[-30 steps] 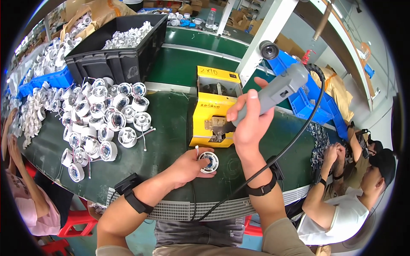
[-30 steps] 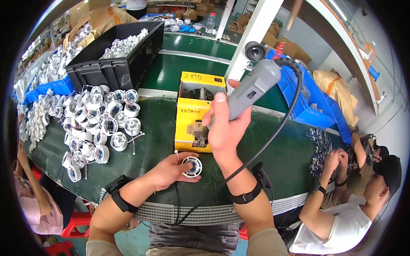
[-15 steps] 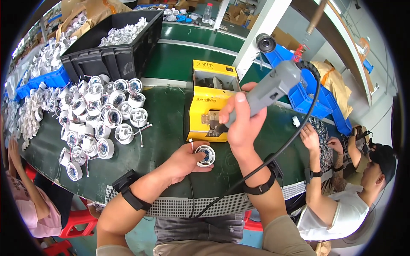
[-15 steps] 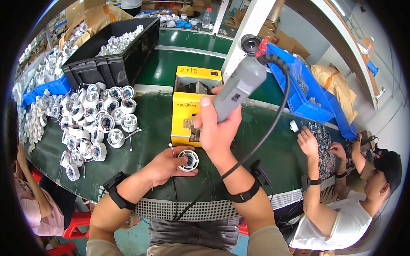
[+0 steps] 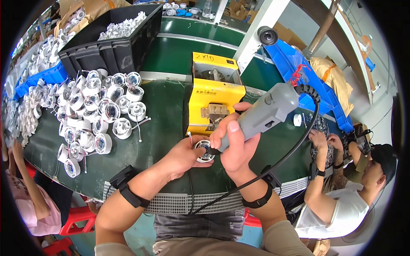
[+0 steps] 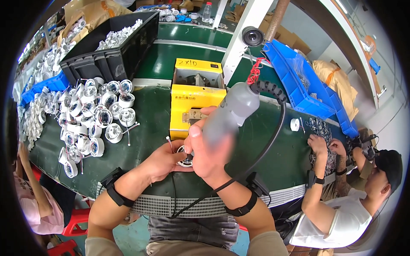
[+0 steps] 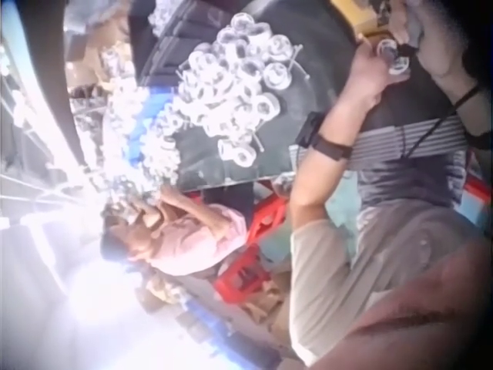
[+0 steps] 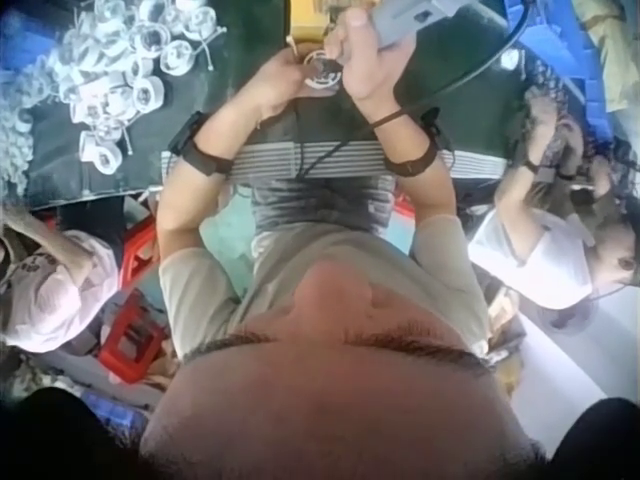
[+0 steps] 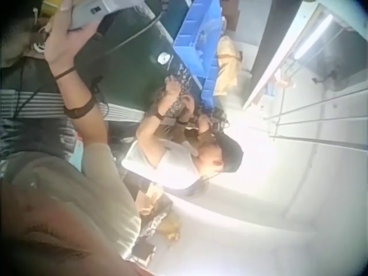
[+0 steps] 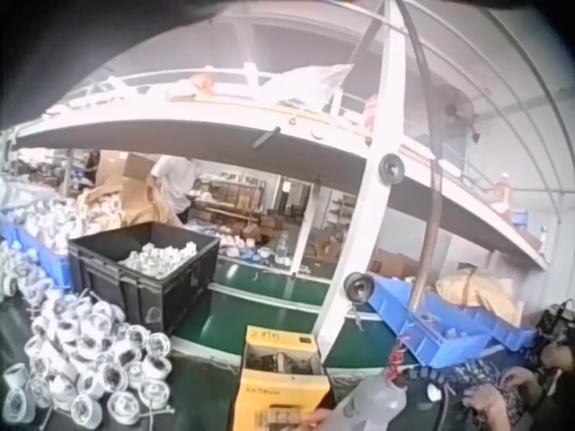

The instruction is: The person picks up a camera housing, inserts a wire through its center, and presses the housing against a machine. They then use a handheld power tool on the assembly before placing the unit back onto the table.

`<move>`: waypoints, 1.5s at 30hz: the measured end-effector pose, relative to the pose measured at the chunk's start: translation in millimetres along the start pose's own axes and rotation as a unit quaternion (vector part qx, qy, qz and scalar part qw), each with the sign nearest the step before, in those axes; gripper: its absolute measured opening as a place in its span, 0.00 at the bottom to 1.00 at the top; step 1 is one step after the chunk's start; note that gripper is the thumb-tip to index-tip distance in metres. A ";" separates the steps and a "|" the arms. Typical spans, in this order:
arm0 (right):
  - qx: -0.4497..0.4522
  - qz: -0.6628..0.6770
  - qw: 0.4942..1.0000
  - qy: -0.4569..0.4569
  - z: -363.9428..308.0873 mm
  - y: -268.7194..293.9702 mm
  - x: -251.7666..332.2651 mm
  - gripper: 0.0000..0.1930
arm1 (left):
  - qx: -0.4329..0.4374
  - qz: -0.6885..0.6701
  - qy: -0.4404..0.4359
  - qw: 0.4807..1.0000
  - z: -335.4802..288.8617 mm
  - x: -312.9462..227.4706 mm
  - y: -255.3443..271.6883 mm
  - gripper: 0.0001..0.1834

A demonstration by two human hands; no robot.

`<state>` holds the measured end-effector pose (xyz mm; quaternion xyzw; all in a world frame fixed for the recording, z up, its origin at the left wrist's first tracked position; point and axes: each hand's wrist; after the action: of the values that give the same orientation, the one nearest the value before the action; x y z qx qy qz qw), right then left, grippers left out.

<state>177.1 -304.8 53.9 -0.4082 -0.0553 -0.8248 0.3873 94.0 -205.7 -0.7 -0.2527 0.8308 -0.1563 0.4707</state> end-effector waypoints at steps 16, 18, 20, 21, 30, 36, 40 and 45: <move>0.015 0.012 0.999 -0.030 -3.4 -1.6 -11.2 0.17 | -0.007 0.016 0.010 1.000 1.4 -1.1 0.4 0.17; 0.037 0.007 0.999 -0.008 -1.7 2.9 -12.6 0.17 | -0.004 0.039 0.009 0.999 0.0 -6.0 -4.9 0.17; 0.048 0.018 0.999 -0.016 -12.1 1.1 -17.8 0.18 | -0.034 0.012 -0.004 0.999 -0.4 2.3 -2.8 0.16; 0.060 0.020 0.998 -0.032 -14.8 2.2 -19.4 0.20 | -0.042 0.026 -0.004 0.999 -2.5 0.8 -3.8 0.15; 0.090 -0.292 0.952 -0.018 5.9 87.1 -4.1 0.24 | -0.373 0.567 -0.145 0.720 -65.5 -43.6 43.4 0.14; 0.238 -0.600 0.761 0.069 -0.1 135.5 -39.4 0.23 | -0.617 0.520 -0.312 0.500 -74.0 -54.8 63.3 0.28; 0.067 -0.600 0.781 0.160 36.6 174.5 -32.9 0.24 | -0.655 0.415 -0.266 0.573 -86.3 -59.1 27.4 0.29; -0.081 -0.845 0.514 0.124 59.3 320.4 -41.8 0.36 | -0.653 0.419 -0.429 0.463 -77.0 -62.1 29.8 0.20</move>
<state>449.0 -478.1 -9.0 -0.0923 -0.2589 -0.8058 -0.5245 46.2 -144.3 67.3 -0.1429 0.3909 0.7754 0.4748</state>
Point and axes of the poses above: each hand's wrist, its own z-axis towards the middle knuckle, its own y-axis out of the back of the hand, x = y × z, and after that the axes turned 13 degrees about y, right-handed
